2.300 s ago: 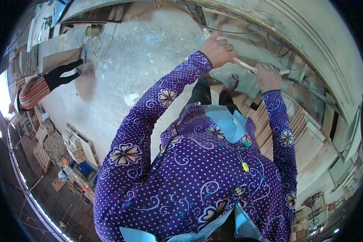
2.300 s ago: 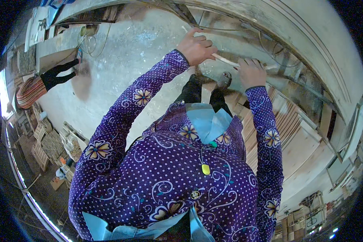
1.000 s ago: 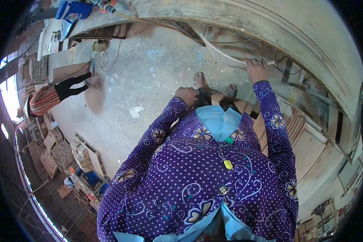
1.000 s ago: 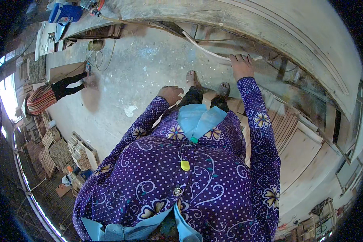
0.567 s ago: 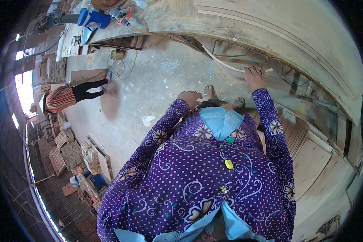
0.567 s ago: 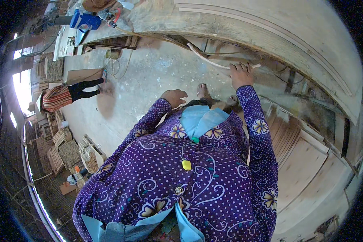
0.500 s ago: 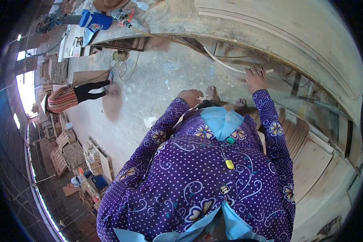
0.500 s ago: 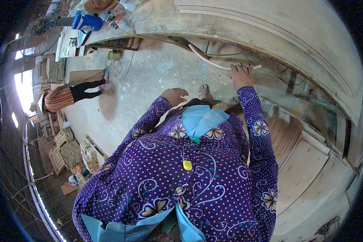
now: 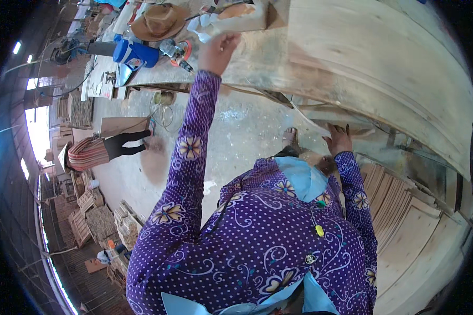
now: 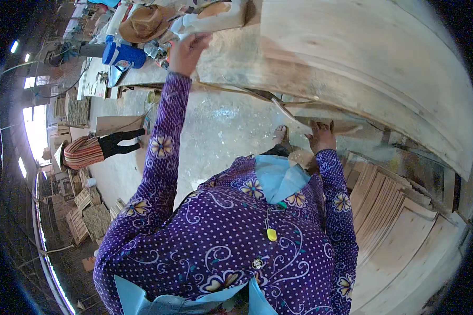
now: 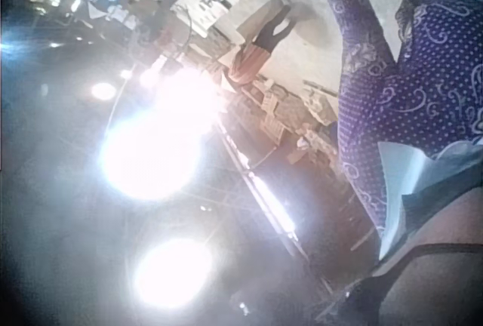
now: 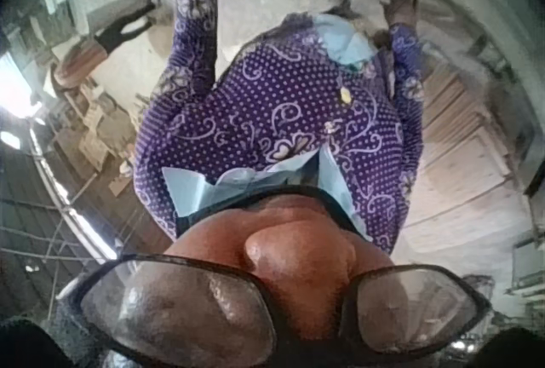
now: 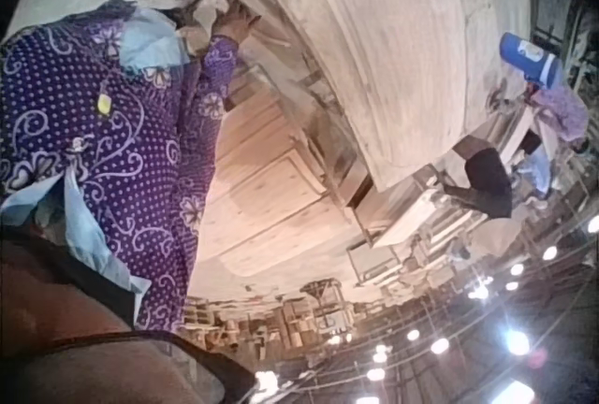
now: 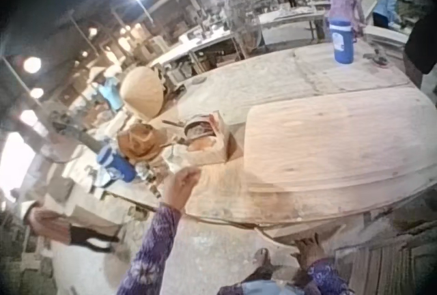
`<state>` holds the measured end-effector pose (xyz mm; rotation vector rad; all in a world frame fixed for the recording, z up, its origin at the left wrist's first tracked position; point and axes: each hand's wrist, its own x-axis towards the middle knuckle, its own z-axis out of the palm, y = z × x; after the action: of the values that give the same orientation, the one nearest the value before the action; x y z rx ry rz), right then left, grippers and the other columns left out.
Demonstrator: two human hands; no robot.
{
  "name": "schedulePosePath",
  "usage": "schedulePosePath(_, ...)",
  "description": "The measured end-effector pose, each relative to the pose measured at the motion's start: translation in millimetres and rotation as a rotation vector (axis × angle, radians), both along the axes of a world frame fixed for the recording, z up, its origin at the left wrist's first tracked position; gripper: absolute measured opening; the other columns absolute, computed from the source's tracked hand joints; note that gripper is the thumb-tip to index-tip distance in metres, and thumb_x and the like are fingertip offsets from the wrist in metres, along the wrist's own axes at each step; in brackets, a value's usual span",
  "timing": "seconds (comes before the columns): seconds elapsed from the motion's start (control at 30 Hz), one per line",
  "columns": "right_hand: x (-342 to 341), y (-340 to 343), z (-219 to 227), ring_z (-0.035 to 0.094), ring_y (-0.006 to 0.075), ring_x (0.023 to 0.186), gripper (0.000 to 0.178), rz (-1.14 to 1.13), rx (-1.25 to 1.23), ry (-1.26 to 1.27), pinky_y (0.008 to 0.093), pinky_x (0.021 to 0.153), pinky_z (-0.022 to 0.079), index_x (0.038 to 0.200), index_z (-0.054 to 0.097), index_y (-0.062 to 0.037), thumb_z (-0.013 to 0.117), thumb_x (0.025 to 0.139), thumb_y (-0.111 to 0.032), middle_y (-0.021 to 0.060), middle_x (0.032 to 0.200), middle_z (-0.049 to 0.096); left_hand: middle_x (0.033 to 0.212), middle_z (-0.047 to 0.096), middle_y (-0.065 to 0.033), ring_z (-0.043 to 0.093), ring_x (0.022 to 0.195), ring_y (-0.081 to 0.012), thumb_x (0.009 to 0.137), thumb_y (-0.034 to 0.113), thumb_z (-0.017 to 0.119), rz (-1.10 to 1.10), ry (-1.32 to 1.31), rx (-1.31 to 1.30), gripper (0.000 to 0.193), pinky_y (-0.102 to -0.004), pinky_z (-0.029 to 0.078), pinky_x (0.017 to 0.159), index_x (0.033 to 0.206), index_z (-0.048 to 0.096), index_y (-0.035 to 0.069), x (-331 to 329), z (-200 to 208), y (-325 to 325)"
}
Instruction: Applying glue and assembling wooden components for a project.
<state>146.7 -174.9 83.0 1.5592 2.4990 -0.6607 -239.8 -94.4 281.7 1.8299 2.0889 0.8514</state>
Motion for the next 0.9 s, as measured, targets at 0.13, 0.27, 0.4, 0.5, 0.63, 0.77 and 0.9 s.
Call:
schedulePosePath(0.13, 12.3, -23.1, -4.8, 0.051, 0.0287, 0.117, 0.047, -0.082, -0.164, -0.043, 0.0482, 0.111, 0.023, 0.13, 0.051, -0.0164, 0.058, 0.087, -0.034, 0.0124, 0.125, 0.056, 0.086, 0.07, -0.0072, 0.066, 0.075, -0.0147, 0.086, 0.029, 0.065, 0.012, 0.42, 0.072, 0.024, -0.0269, 0.051, 0.067, 0.098, 0.07, 0.009, 2.6, 0.8, 49.2)
schedulePosePath(0.27, 29.8, -33.0, -1.7, 0.063, 0.0328, 0.096, 0.039, -0.189, -0.218, -0.142, 0.0448, 0.093, 0.044, 0.124, 0.057, -0.0188, 0.055, 0.085, -0.026, 0.0156, 0.107, 0.065, 0.09, 0.069, -0.0108, 0.064, 0.088, -0.0267, 0.081, 0.038, 0.065, -0.183, 0.438, -0.14, 0.028, -0.0366, 0.049, 0.078, 0.1, 0.071, 0.018, -12.3, -43.7, 133.5)
schedulePosePath(0.4, 57.4, -38.2, -25.9, 0.064, 0.0315, 0.093, 0.034, -0.085, -0.011, -0.11, 0.0411, 0.086, 0.051, 0.115, 0.064, -0.0221, 0.049, 0.085, -0.016, 0.0141, 0.106, 0.066, 0.083, 0.068, -0.0096, 0.064, 0.075, -0.0273, 0.076, 0.036, 0.064, -0.459, 0.681, -0.111, 0.02, -0.0372, 0.05, 0.068, 0.087, 0.074, 0.022, -32.9, -86.0, 205.8)
schedulePosePath(0.5, 70.2, -45.7, -25.3, 0.059, 0.0283, 0.107, 0.032, -0.119, -0.121, -0.16, 0.0412, 0.095, 0.046, 0.114, 0.064, -0.0231, 0.05, 0.086, -0.019, 0.0103, 0.112, 0.064, 0.079, 0.068, -0.0077, 0.064, 0.072, -0.0244, 0.076, 0.039, 0.063, -0.522, 0.732, -0.16, 0.021, -0.0362, 0.049, 0.065, 0.083, 0.074, 0.022, -30.0, -93.1, 220.2)
schedulePosePath(0.63, 74.1, -61.6, -19.6, 0.054, 0.0287, 0.114, 0.03, -0.065, -0.045, -0.154, 0.0418, 0.1, 0.042, 0.112, 0.063, -0.025, 0.055, 0.084, -0.018, 0.0078, 0.115, 0.063, 0.076, 0.068, -0.006, 0.063, 0.07, -0.0233, 0.076, 0.037, 0.063, -0.461, 0.778, -0.226, 0.02, -0.0362, 0.048, 0.064, 0.08, 0.074, 0.021, -16.4, -90.1, 227.3)
schedulePosePath(0.77, 56.7, -52.9, -11.2, 0.054, 0.03, 0.113, 0.031, -0.107, -0.119, -0.093, 0.0417, 0.096, 0.045, 0.113, 0.062, -0.0237, 0.058, 0.083, -0.019, 0.0092, 0.113, 0.063, 0.07, 0.067, -0.0038, 0.06, 0.063, -0.0224, 0.077, 0.034, 0.064, -0.445, 0.795, -0.186, 0.018, -0.0377, 0.046, 0.061, 0.075, 0.073, 0.019, -42.0, -81.6, 227.0)
schedulePosePath(0.9, 65.6, -43.3, -22.7, 0.055, 0.0307, 0.112, 0.033, -0.135, -0.336, -0.065, 0.0419, 0.094, 0.046, 0.115, 0.061, -0.0211, 0.059, 0.082, -0.018, 0.0108, 0.114, 0.063, 0.073, 0.067, -0.0085, 0.059, 0.063, -0.0141, 0.08, 0.026, 0.067, -0.465, 0.282, -0.138, 0.018, -0.0318, 0.045, 0.056, 0.079, 0.072, 0.008, -23.7, -40.9, 186.9)
